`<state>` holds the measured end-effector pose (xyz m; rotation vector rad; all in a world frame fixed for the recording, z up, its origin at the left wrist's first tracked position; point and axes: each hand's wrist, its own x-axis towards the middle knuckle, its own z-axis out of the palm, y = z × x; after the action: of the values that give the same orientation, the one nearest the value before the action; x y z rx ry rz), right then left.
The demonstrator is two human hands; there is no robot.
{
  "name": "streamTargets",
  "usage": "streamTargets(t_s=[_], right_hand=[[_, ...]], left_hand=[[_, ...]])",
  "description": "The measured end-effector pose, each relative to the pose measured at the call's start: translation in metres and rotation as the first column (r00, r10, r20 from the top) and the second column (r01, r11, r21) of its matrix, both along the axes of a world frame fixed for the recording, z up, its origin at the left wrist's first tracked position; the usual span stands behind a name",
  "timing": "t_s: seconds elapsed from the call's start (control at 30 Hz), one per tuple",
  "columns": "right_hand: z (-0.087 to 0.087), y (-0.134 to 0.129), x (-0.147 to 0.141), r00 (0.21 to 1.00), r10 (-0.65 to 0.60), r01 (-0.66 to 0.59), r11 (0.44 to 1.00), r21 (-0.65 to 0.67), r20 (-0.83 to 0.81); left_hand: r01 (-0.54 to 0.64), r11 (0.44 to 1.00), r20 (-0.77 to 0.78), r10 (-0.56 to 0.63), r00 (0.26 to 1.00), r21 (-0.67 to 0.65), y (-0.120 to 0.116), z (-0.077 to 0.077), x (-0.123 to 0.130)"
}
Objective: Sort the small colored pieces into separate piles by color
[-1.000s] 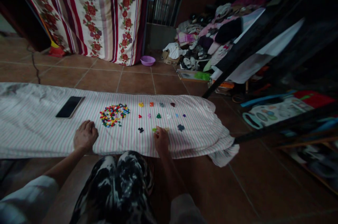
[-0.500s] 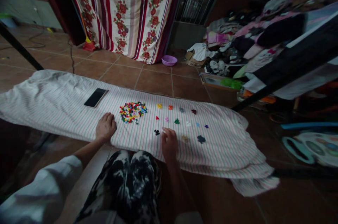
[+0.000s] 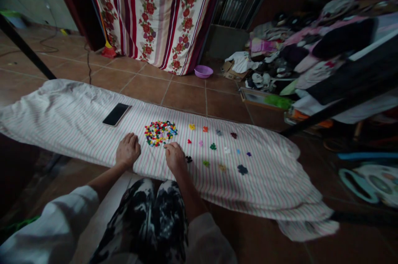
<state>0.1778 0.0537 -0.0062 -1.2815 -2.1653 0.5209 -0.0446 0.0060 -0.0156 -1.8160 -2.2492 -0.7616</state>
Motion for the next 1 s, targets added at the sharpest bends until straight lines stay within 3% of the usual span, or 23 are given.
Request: streamTargets(t_s=[0.47,1.0], right_hand=[[-0.006,0.008,-0.006,0.998,-0.052,0.052,0.999,-0.006,0.027],[0.005,-0.003,-0.013,0.99,-0.121,0.123,0.992,-0.027,0.065]], left_hand=[[-0.008,1.0,0.021,0.007,1.0,0.012,0.0,-0.002,0.0],[0.001,1.0,0.019,-0.001,1.0,0.0,-0.002,0.002,0.001]])
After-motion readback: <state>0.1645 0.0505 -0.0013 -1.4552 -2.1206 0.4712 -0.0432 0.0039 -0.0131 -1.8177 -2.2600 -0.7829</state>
